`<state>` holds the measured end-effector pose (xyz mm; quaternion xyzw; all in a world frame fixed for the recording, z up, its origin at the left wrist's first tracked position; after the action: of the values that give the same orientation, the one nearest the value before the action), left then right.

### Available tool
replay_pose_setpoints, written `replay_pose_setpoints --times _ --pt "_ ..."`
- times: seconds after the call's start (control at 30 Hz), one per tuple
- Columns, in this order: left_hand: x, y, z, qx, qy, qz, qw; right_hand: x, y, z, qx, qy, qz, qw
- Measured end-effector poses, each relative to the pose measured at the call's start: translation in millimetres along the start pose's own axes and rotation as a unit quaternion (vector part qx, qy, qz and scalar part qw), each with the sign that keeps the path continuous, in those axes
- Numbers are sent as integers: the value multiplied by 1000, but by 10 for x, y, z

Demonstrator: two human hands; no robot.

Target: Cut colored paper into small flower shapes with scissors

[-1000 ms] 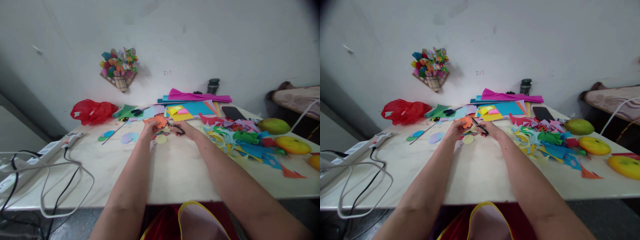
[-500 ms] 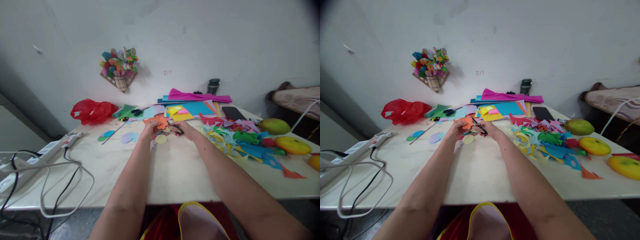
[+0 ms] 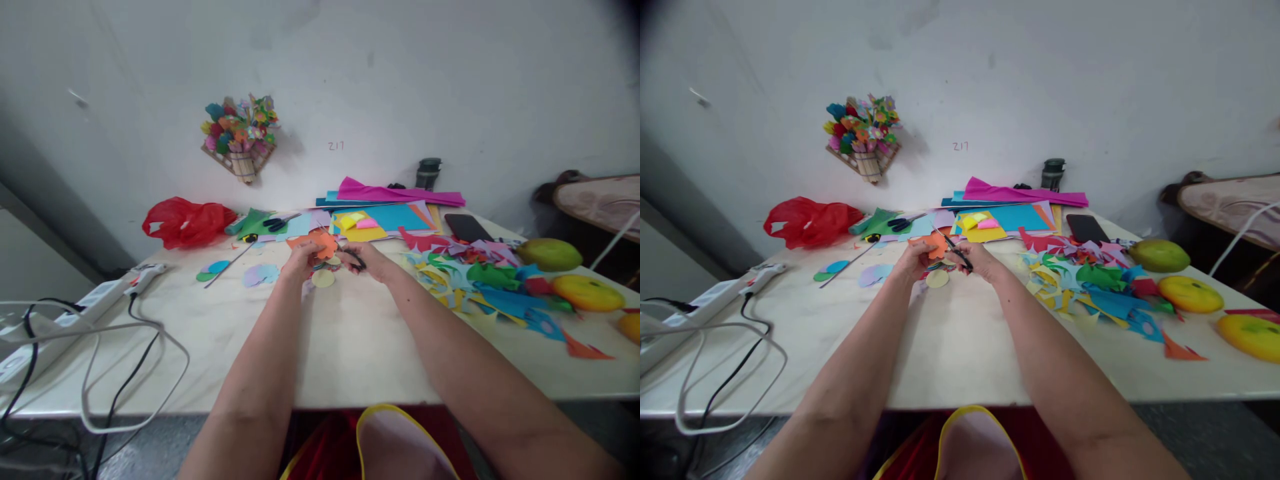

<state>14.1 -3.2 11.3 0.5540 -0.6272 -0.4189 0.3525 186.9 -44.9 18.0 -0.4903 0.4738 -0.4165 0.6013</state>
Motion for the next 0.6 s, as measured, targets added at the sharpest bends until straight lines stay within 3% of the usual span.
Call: replay_pose_setpoints --times 0.6 --pt "59 50 -17 5 19 -3 1000 -42 47 -20 15 13 -11 1000"
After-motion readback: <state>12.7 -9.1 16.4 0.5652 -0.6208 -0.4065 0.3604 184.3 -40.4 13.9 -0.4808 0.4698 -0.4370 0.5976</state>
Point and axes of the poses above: each hand's wrist, its own x-axis away from the middle knuckle, its own z-axis out of the back of the hand, y = z × x, the point moved 1 cm from there along -x, towards the middle knuckle, and after that the axes turned 6 degrees about y, right-handed, at the moved point
